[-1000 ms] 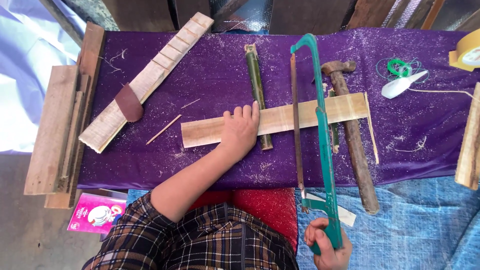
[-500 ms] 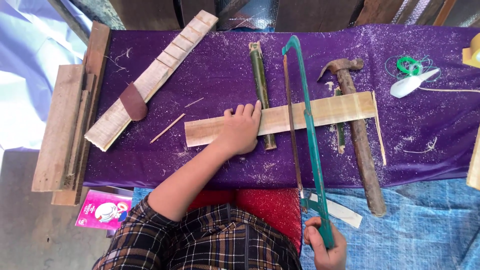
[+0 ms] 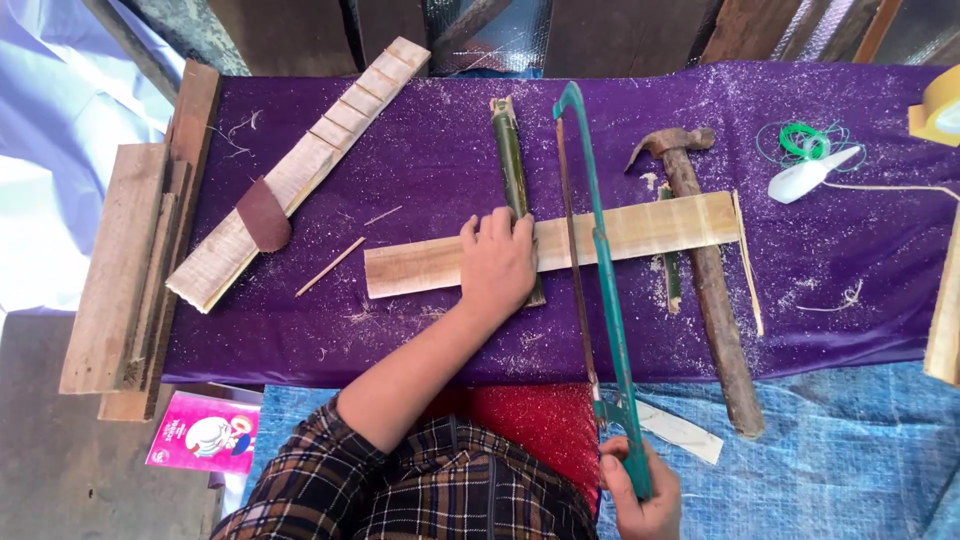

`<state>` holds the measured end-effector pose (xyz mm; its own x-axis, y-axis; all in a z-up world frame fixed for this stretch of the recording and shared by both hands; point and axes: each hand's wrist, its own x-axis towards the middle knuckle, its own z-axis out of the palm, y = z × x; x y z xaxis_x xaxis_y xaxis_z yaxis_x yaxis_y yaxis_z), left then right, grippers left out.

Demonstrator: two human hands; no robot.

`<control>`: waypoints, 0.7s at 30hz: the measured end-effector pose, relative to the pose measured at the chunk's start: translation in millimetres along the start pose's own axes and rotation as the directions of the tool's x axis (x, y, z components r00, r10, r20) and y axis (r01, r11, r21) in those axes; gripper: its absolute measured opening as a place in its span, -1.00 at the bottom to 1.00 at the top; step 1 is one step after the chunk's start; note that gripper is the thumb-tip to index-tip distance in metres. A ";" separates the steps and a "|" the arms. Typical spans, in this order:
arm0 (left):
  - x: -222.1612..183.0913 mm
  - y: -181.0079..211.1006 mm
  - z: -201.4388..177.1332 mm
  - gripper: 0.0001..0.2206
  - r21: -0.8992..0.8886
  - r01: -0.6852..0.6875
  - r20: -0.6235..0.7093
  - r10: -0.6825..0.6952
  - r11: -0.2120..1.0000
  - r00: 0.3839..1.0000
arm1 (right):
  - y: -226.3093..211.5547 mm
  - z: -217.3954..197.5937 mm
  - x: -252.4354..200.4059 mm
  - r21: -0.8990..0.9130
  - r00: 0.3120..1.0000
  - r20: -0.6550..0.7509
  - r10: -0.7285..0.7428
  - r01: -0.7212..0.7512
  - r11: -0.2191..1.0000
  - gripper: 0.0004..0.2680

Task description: The person is using a hacksaw to cut through a thin wooden board and then uses a small blade to scrape or carve the surface of the wood.

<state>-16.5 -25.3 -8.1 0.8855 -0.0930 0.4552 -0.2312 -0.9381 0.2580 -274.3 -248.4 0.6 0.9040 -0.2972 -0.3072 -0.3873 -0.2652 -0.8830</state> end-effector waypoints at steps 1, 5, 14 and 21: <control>-0.8 -0.6 -1.4 -0.82 -0.005 -0.003 0.001 0.003 1.000 1.000 | -1.0 -0.6 -1.4 -0.036 1.000 0.022 -0.012 0.013 0.999 -0.81; -4.9 -5.6 3.5 -0.80 0.019 -0.035 -0.002 0.035 0.999 0.999 | -6.2 2.2 -2.3 -0.150 0.991 0.031 -0.127 0.131 0.980 -0.80; -6.0 -9.0 4.6 -0.79 0.031 -0.032 -0.004 0.032 0.999 0.999 | 0.1 3.8 -1.8 -0.128 0.995 0.046 -0.083 0.089 0.988 -0.82; -6.2 -11.0 5.1 -0.75 0.026 -0.038 -0.036 0.039 0.999 0.999 | 31.3 18.4 -0.3 -0.088 0.977 0.034 -0.212 0.215 0.973 -0.83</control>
<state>-17.4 -16.1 -18.1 0.8608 -0.1175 0.4953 -0.2541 -0.9422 0.2182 -283.3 -239.8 -33.5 0.9714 -0.2023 -0.1246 -0.1984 -0.4021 -0.8938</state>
